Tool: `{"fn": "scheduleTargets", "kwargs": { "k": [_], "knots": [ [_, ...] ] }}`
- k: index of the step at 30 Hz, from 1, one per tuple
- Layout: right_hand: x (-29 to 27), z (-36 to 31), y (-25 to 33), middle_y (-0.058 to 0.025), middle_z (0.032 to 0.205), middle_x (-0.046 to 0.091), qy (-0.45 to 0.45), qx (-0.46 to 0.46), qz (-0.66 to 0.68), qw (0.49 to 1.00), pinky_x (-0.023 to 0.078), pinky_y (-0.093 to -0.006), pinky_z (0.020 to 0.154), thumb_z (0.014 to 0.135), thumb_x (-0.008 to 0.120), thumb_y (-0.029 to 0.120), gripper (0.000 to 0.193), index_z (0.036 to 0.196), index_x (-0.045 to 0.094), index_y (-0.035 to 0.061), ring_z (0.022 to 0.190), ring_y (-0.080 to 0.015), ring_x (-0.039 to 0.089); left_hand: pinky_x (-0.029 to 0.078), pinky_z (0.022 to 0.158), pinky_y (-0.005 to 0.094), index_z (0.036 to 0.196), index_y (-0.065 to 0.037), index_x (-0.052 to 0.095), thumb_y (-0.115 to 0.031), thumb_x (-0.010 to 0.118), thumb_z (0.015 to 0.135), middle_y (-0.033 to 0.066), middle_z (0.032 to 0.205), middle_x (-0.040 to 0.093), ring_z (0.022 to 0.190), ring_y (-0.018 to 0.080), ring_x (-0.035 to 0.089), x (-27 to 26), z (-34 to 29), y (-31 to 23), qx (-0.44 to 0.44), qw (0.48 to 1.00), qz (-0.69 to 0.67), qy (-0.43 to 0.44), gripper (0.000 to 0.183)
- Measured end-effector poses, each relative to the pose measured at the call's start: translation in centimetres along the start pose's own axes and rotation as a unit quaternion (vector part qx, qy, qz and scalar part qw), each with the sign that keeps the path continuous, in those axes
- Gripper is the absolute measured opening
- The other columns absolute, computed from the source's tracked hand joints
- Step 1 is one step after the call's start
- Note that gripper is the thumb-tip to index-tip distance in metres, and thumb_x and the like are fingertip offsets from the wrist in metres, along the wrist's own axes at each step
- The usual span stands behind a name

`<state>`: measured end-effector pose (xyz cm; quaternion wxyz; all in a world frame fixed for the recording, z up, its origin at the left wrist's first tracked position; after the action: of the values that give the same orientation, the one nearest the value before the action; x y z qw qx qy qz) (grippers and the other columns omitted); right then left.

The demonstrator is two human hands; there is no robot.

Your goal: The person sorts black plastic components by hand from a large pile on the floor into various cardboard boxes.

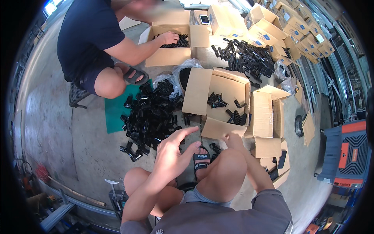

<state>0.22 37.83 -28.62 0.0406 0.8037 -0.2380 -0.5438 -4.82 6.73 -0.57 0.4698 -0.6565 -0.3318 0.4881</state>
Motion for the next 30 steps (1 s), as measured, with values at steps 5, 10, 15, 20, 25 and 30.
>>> {"fn": "scheduleTargets", "kwargs": {
  "k": [5, 10, 15, 20, 25, 30],
  "knots": [
    [-5.1, 10.0, 7.0, -0.0165, 0.093, 0.069, -0.134, -0.114, 0.013, 0.984, 0.054, -0.0466, 0.077, 0.091, 0.06, 0.026, 0.024, 0.104, 0.065, 0.0067, 0.091, -0.0375, 0.067, 0.052, 0.094, 0.0356, 0.121, -0.002, 0.064, -0.007, 0.071, 0.086, 0.0154, 0.114, 0.069, 0.107, 0.0261, 0.067, 0.6, 0.8, -0.1, 0.008, 1.0, 0.018, 0.006, 0.036],
    [-3.6, 17.1, 10.5, -0.0102, 0.105, 0.063, -0.195, -0.259, -0.165, 0.932, 0.053, -0.0432, 0.085, 0.09, 0.057, 0.016, 0.017, 0.105, 0.06, 0.0092, 0.105, -0.0287, 0.062, 0.052, 0.093, 0.0351, 0.12, -0.002, 0.064, -0.006, 0.071, 0.086, 0.0157, 0.113, 0.069, 0.107, 0.0262, 0.068, 0.9, 1.2, -0.3, 0.025, 0.999, 0.036, 0.009, 0.035],
    [-2.8, 20.3, 10.1, -0.0111, 0.106, 0.06, -0.161, -0.221, -0.249, 0.929, 0.051, -0.0426, 0.087, 0.09, 0.056, 0.015, 0.019, 0.108, 0.06, 0.0112, 0.104, -0.029, 0.061, 0.057, 0.063, 0.0272, 0.122, -0.004, 0.064, -0.01, 0.072, 0.086, 0.0147, 0.115, 0.068, 0.103, 0.0233, 0.069, 0.3, 1.3, -0.2, 0.045, 0.995, 0.088, 0.002, 0.037],
    [-2.3, 19.5, 8.5, -0.0126, 0.105, 0.06, -0.152, -0.231, -0.285, 0.918, 0.049, -0.0429, 0.089, 0.088, 0.056, 0.016, 0.018, 0.105, 0.061, 0.0118, 0.104, -0.0293, 0.06, 0.057, 0.071, 0.0316, 0.121, -0.005, 0.065, -0.013, 0.073, 0.085, 0.0146, 0.114, 0.069, 0.102, 0.0265, 0.069, 0.8, 1.7, -0.4, 0.055, 0.993, 0.098, 0.022, 0.038],
    [-1.7, 15.8, 9.5, -0.0132, 0.097, 0.063, -0.183, -0.268, -0.275, 0.905, 0.046, -0.0439, 0.091, 0.081, 0.064, 0.019, 0.022, 0.1, 0.06, 0.0073, 0.099, -0.0315, 0.062, 0.054, 0.087, 0.0384, 0.119, -0.004, 0.065, -0.014, 0.073, 0.084, 0.0164, 0.113, 0.068, 0.102, 0.0335, 0.067, 1.7, 1.4, -1.1, 0.072, 0.994, 0.076, 0.034, 0.037],
    [-1.1, 14.2, 8.2, -0.0149, 0.091, 0.065, -0.12, -0.149, -0.085, 0.978, 0.048, -0.0477, 0.085, 0.077, 0.07, 0.016, 0.028, 0.097, 0.053, 0.0063, 0.092, -0.0357, 0.062, 0.054, 0.086, 0.038, 0.118, -0.003, 0.065, -0.013, 0.074, 0.083, 0.0168, 0.113, 0.068, 0.103, 0.0339, 0.067, 1.9, 1.2, -1.2, 0.076, 0.993, 0.085, 0.042, 0.037]
  ]
}}
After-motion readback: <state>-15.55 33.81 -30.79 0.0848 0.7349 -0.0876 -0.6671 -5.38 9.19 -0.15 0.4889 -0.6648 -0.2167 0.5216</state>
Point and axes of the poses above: each hand's wrist, its own z-axis towards the middle knuckle, its own x-axis out of the palm, y = z × x, the point moved 9 cm from there along z, towards the middle knuckle
